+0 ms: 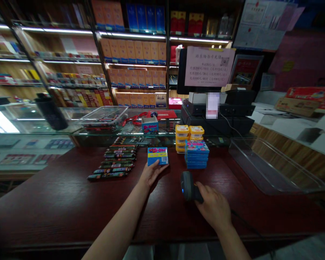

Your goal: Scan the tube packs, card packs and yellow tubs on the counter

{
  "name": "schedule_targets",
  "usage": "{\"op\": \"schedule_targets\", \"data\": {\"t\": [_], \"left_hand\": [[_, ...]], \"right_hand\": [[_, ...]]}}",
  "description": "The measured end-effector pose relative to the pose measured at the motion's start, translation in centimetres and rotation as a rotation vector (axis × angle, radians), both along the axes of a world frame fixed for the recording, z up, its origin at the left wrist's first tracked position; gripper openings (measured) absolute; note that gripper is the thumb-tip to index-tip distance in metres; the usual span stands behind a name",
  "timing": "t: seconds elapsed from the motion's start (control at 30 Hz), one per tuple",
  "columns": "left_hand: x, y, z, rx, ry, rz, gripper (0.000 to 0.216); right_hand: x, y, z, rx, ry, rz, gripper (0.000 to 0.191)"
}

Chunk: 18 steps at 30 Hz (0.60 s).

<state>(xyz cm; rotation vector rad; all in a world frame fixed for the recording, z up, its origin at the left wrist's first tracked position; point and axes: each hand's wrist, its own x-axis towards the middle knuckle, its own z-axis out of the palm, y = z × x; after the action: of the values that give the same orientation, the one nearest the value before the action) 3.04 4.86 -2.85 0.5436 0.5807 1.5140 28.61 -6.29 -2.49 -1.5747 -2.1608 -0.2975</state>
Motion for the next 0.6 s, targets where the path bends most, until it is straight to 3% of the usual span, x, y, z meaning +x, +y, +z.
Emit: {"op": "schedule_targets", "data": {"t": [0.1, 0.2, 0.37, 0.43, 0.6], "left_hand": [[0.2, 0.0, 0.2, 0.014, 0.104, 0.065, 0.045], [0.7, 0.0, 0.9, 0.068, 0.319, 0.256, 0.042], [2.5, -0.1, 4.2, 0.308, 0.761, 0.510, 0.020], [3.4, -0.3, 6.0, 0.439, 0.947, 0.538, 0.014], [6.3, 0.5, 9.6, 0.721, 1.331, 0.494, 0.030]], "right_hand": [[0.5, 0.2, -1.4, 0.058, -0.015, 0.011, 0.036], [0.5, 0.5, -2.0, 0.089, 0.012, 0.009, 0.036], [0.4, 0.9, -2.1, 0.059, 0.073, 0.004, 0.034], [0.4, 0.9, -2.1, 0.045, 0.094, 0.008, 0.035], [0.4, 0.7, -1.9, 0.045, 0.098, -0.004, 0.036]]}}
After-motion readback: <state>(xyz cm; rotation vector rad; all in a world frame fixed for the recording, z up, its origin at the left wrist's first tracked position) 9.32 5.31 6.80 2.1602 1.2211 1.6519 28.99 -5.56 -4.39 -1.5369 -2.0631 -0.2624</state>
